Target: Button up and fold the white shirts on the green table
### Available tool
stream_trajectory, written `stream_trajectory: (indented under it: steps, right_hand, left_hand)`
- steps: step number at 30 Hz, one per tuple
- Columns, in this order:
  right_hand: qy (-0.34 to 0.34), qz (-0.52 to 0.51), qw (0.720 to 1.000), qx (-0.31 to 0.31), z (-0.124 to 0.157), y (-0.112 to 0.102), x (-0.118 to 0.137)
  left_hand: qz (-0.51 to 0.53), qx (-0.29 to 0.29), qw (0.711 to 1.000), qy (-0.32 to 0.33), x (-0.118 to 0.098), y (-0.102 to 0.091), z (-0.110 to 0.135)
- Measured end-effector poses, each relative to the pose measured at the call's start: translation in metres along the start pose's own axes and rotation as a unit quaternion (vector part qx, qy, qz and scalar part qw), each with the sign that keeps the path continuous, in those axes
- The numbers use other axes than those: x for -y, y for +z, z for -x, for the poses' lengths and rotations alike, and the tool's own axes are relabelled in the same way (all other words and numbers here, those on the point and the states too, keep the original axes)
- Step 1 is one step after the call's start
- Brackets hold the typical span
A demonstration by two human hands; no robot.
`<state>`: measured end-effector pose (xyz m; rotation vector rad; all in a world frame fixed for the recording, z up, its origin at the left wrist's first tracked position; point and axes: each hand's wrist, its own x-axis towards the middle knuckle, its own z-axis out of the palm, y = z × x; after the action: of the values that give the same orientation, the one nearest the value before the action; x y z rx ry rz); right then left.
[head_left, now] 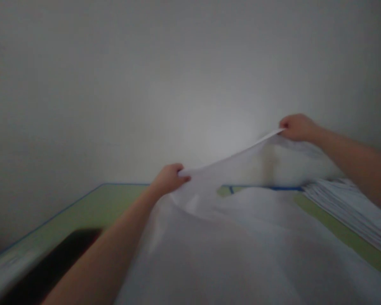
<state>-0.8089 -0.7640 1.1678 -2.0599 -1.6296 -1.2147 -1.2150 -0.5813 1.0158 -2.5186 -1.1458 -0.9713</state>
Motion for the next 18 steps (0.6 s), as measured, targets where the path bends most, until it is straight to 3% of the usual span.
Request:
stream_trajectory:
  steps: [2, 5, 8, 10, 12, 13, 15, 18]
  right_hand:
    - [0.041, -0.021, 0.998, -0.039, 0.006, -0.025, -0.002]
    - [0.06, -0.033, 0.998, -0.002, 0.017, -0.069, 0.008]
    - [0.026, -0.113, 0.987, 0.109, 0.036, -0.11, 0.035]
    - [-0.027, -0.189, 0.955, 0.228, 0.06, -0.126, 0.062]
    - [-0.093, -0.226, 0.91, 0.334, 0.094, -0.127, 0.095]
    - [-0.123, -0.239, 0.894, 0.359, 0.116, -0.122, 0.112]
    - [-0.202, -0.251, 0.865, 0.384, 0.164, -0.1, 0.145]
    - [-0.355, -0.184, 0.793, 0.46, 0.23, -0.062, 0.186]
  left_hand:
    - [0.003, 0.021, 1.0, 0.02, -0.002, 0.005, 0.002]
    - [0.012, 0.094, 0.993, 0.071, 0.002, 0.013, 0.005]
    - [-0.001, 0.156, 0.982, 0.106, 0.011, 0.02, 0.006]
    - [-0.02, 0.145, 0.984, 0.104, 0.02, 0.024, 0.004]
    - [-0.032, 0.131, 0.987, 0.093, 0.031, 0.025, 0.001]
    - [-0.033, 0.128, 0.988, 0.086, 0.036, 0.024, -0.001]
    - [-0.03, 0.133, 0.988, 0.072, 0.045, 0.022, -0.003]
    - [-0.014, 0.15, 0.987, 0.062, 0.055, 0.016, -0.003]
